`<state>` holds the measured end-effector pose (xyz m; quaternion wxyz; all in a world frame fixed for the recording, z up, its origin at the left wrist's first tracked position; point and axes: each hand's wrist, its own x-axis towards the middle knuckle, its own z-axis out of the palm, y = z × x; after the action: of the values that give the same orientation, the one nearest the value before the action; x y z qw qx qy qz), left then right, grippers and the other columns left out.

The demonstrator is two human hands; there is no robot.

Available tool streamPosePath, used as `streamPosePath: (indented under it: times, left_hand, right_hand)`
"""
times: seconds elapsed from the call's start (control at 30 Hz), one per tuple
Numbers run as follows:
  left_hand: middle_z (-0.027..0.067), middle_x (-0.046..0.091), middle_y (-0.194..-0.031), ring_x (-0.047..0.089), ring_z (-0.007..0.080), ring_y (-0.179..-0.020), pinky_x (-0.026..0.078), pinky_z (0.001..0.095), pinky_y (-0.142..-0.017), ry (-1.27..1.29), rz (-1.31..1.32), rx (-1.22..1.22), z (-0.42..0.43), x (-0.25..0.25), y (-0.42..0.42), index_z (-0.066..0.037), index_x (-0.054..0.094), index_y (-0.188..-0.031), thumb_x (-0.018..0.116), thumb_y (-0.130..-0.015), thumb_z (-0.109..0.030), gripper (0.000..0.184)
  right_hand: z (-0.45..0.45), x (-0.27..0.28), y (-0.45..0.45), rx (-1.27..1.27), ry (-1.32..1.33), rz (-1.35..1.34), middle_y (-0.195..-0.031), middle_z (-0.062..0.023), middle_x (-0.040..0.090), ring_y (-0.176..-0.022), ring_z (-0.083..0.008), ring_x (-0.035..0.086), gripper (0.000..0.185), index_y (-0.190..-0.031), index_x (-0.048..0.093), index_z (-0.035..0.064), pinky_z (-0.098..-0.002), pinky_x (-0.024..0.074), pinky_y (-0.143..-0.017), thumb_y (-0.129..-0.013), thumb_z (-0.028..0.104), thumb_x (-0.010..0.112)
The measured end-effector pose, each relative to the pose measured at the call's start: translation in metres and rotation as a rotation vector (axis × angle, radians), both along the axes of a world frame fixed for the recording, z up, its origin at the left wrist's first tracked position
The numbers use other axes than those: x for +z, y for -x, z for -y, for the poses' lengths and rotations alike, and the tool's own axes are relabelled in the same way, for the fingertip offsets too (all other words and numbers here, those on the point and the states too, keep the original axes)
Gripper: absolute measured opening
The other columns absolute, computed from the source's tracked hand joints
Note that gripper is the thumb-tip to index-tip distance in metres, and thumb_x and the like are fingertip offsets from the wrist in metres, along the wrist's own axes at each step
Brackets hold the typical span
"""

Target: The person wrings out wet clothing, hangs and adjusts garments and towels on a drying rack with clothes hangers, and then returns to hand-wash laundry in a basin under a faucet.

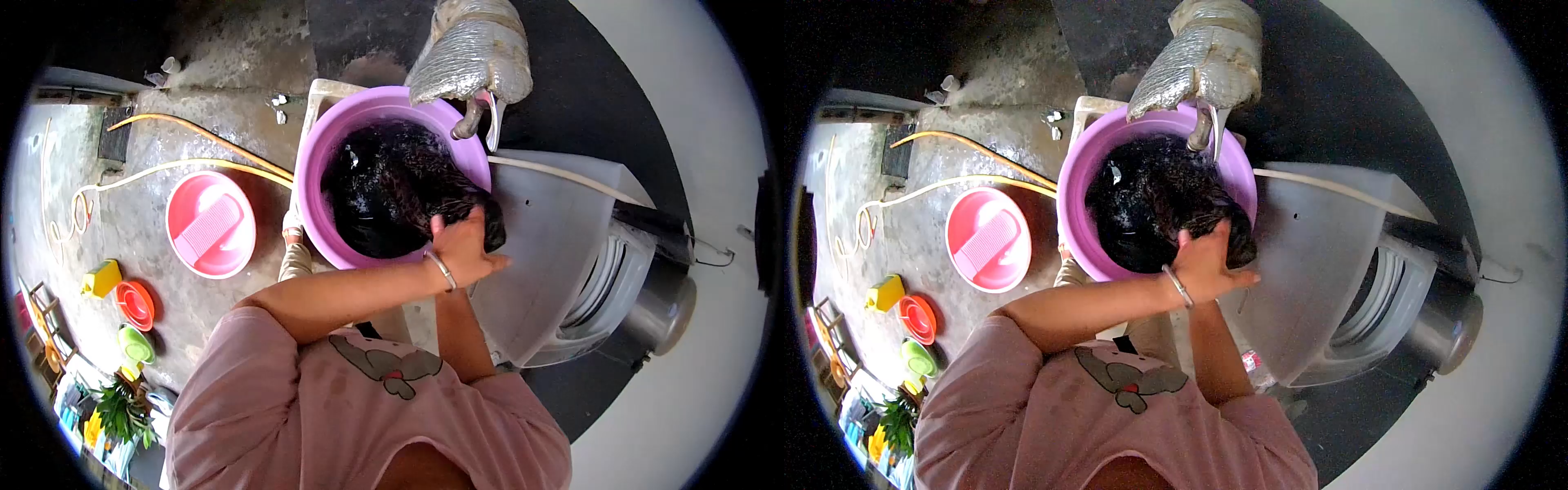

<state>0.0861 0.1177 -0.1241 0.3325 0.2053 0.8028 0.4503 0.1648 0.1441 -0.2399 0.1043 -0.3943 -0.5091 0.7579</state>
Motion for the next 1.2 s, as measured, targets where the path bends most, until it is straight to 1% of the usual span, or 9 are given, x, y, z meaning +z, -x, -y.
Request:
streamPosePath:
  times: [0.2,0.3,0.37,0.47,0.6,0.77,0.87,1.0,1.2]
  left_hand:
    - [0.0120,0.066,-0.094,0.062,0.0292,-0.087,0.049,0.0363,-0.078,-0.297,-0.198,0.311,0.037,-0.094,0.074,-0.009,0.062,-0.109,0.060,-0.083,-0.036,0.037]
    - [0.0112,0.063,-0.106,0.059,0.0194,-0.095,0.044,0.0312,-0.088,-0.193,0.721,0.512,0.049,-0.222,0.047,0.000,0.059,-0.113,0.063,-0.080,-0.052,0.061]
    - [0.0130,0.060,-0.112,0.057,0.0241,-0.102,0.043,0.0362,-0.093,-0.539,1.184,0.570,0.061,-0.220,0.037,0.000,0.057,-0.116,0.062,-0.080,-0.053,0.064]
    - [0.0141,0.057,-0.119,0.053,0.0288,-0.111,0.040,0.0440,-0.097,-0.480,1.110,0.943,0.053,-0.207,0.022,-0.003,0.056,-0.119,0.059,-0.081,-0.056,0.065]
    - [0.0151,0.056,-0.122,0.051,0.0308,-0.115,0.037,0.0491,-0.099,-0.883,1.755,0.599,0.084,-0.167,0.046,-0.008,0.057,-0.119,0.057,-0.080,-0.059,0.064]
    - [0.0103,0.065,-0.104,0.062,0.0276,-0.095,0.045,0.0439,-0.092,-0.857,1.382,0.771,0.085,-0.170,0.058,-0.011,0.061,-0.108,0.064,-0.081,-0.030,0.033]
    - [0.0074,0.063,-0.097,0.061,0.0240,-0.090,0.049,0.0343,-0.086,-0.775,0.794,0.727,0.075,-0.173,0.067,-0.008,0.058,-0.108,0.063,-0.074,-0.006,0.034]
    - [0.0117,0.054,-0.123,0.050,0.0245,-0.117,0.035,0.0323,-0.102,-0.486,0.138,0.244,0.043,-0.134,0.021,-0.006,0.051,-0.123,0.067,-0.060,-0.006,0.065]
    - [0.0140,0.064,-0.102,0.061,0.0327,-0.093,0.049,0.0423,-0.082,0.213,-0.131,0.318,0.020,-0.139,0.046,-0.011,0.065,-0.090,0.070,-0.068,-0.028,0.028]
  right_hand:
    - [-0.030,0.078,0.035,-0.148,0.463,-0.213,-0.126,-0.0104,0.053,-0.119,-0.0276,0.048,0.046,-0.125,0.049,0.0036,-0.0441,0.0341,-0.105,-0.083,0.023,0.052]
    - [-0.036,0.091,0.042,-0.110,0.832,-0.468,-0.126,-0.0135,0.053,-0.119,-0.0319,0.047,0.046,-0.121,0.054,0.0069,-0.0507,0.0322,-0.103,-0.084,0.033,0.047]
    - [-0.033,0.101,0.045,-0.076,0.891,-0.534,-0.125,-0.0145,0.054,-0.119,-0.0328,0.047,0.047,-0.121,0.055,0.0083,-0.0524,0.0312,-0.103,-0.085,0.036,0.045]
    - [-0.027,0.115,0.046,-0.061,0.861,-0.608,-0.124,-0.0150,0.055,-0.116,-0.0336,0.049,0.048,-0.121,0.055,0.0095,-0.0534,0.0323,-0.102,-0.085,0.039,0.045]
    - [-0.047,0.086,0.045,-0.120,0.743,-0.503,-0.119,-0.0148,0.058,-0.110,-0.0338,0.054,0.047,-0.119,0.056,0.0075,-0.0507,0.0400,-0.097,-0.083,0.037,0.048]
    - [-0.083,-0.011,0.045,-0.038,0.634,-0.106,-0.120,-0.0142,0.056,-0.112,-0.0323,0.052,0.051,-0.119,0.054,0.0040,-0.0512,0.0413,-0.095,-0.078,0.034,0.060]
    - [-0.079,-0.059,0.035,-0.064,0.768,0.662,-0.122,-0.0175,0.053,-0.112,-0.0351,0.052,0.081,-0.128,0.047,0.0066,-0.0585,0.0407,-0.090,-0.073,0.064,0.063]
    - [-0.059,-0.059,0.052,0.295,1.112,-0.068,-0.119,-0.0143,0.055,-0.107,-0.0317,0.054,0.070,-0.122,0.050,0.0059,-0.0496,0.0437,-0.091,-0.081,0.062,0.051]
    - [-0.022,-0.096,0.045,0.023,1.077,-0.053,-0.124,-0.0083,0.053,-0.111,-0.0247,0.052,0.046,-0.123,0.050,0.0125,-0.0416,0.0429,-0.095,-0.093,0.045,0.039]
